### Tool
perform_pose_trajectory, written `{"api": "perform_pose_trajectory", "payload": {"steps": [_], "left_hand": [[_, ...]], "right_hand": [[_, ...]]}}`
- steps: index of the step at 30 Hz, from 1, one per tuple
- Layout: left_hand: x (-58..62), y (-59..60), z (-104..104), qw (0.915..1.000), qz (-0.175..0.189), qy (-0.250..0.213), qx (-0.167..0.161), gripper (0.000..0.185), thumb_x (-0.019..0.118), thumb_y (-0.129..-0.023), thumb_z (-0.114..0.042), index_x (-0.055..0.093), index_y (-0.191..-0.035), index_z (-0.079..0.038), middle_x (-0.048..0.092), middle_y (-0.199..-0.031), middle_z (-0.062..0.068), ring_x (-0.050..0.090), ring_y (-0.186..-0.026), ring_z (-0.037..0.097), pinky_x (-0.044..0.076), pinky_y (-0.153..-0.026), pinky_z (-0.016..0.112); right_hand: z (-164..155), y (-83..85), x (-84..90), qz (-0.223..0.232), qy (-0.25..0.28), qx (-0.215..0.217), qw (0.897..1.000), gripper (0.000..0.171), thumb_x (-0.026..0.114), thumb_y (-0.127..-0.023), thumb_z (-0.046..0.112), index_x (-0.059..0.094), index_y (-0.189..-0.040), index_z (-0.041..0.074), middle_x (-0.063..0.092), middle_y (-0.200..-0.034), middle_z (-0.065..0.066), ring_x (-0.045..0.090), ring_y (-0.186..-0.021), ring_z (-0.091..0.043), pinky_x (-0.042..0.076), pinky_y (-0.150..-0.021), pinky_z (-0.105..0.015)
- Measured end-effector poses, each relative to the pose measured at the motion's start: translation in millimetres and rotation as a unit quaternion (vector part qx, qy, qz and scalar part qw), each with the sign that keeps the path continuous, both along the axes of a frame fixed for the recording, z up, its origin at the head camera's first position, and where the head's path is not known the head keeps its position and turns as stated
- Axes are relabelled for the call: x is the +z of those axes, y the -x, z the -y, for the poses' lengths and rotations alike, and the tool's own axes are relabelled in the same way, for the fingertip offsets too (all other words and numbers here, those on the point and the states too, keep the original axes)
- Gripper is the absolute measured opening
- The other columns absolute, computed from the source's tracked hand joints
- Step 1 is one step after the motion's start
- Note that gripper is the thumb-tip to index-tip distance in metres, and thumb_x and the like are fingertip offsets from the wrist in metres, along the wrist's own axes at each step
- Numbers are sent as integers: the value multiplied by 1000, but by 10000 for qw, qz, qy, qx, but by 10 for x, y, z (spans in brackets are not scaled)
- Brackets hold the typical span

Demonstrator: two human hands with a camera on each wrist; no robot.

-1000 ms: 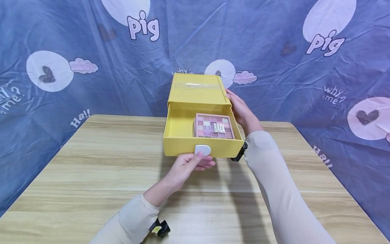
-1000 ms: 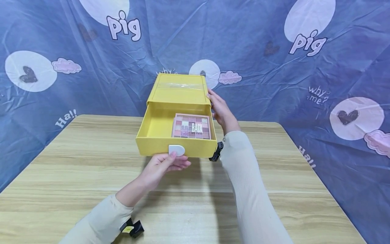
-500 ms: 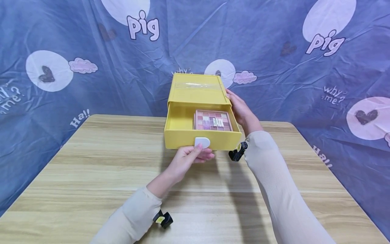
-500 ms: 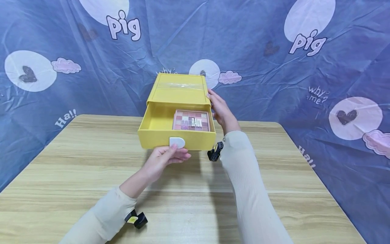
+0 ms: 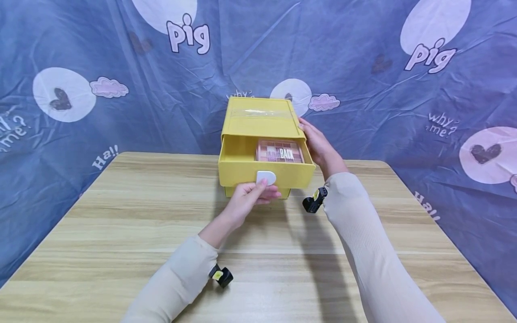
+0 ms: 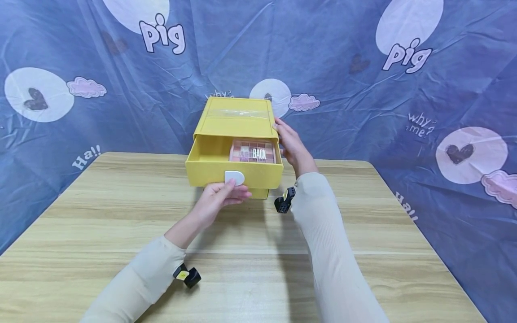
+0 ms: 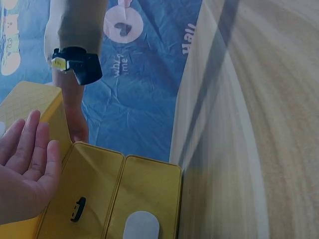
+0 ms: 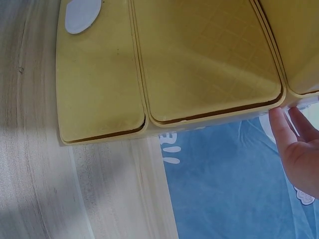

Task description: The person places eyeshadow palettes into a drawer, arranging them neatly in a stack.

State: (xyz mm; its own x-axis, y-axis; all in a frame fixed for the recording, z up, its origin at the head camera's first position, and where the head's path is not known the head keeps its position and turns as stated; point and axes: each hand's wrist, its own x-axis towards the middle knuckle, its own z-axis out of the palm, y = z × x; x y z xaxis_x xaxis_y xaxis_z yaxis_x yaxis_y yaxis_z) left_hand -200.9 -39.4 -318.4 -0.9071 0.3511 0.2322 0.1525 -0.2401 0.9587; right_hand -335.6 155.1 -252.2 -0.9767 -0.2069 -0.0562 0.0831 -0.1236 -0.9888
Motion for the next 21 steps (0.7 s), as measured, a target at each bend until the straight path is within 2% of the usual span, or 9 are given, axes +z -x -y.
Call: {"api": "perform_pose_trajectory", "payload": {"steps": [9,15,21], "left_hand": [[-26,156,-20,9999,26,-118,101,46,44,-90,-33,56,-100,10,62,-94,17,59,-88,26,46,-77,36],[-9,259,-47,9990,311,-244,192,44,46,-89,-32,56,-101,10,62,-94,17,58,-89,29,44,-79,42],[2,367,-63,9974,508,-306,400,42,46,-89,-30,57,-100,9,62,-92,16,59,-87,25,42,-80,47]], "right_hand": [[0,-6,3,-14,-37,9,10000,46,34,-93,23,23,-138,23,33,-133,-10,39,-109,-20,33,-92,-31],[-10,-28,19,55,-91,-27,9999,46,35,-93,24,23,-137,25,33,-133,-9,38,-111,-21,32,-93,-34],[-9,2,-4,-9,-146,85,9999,46,35,-93,25,24,-137,25,38,-127,-10,41,-104,-19,36,-87,-33]]}}
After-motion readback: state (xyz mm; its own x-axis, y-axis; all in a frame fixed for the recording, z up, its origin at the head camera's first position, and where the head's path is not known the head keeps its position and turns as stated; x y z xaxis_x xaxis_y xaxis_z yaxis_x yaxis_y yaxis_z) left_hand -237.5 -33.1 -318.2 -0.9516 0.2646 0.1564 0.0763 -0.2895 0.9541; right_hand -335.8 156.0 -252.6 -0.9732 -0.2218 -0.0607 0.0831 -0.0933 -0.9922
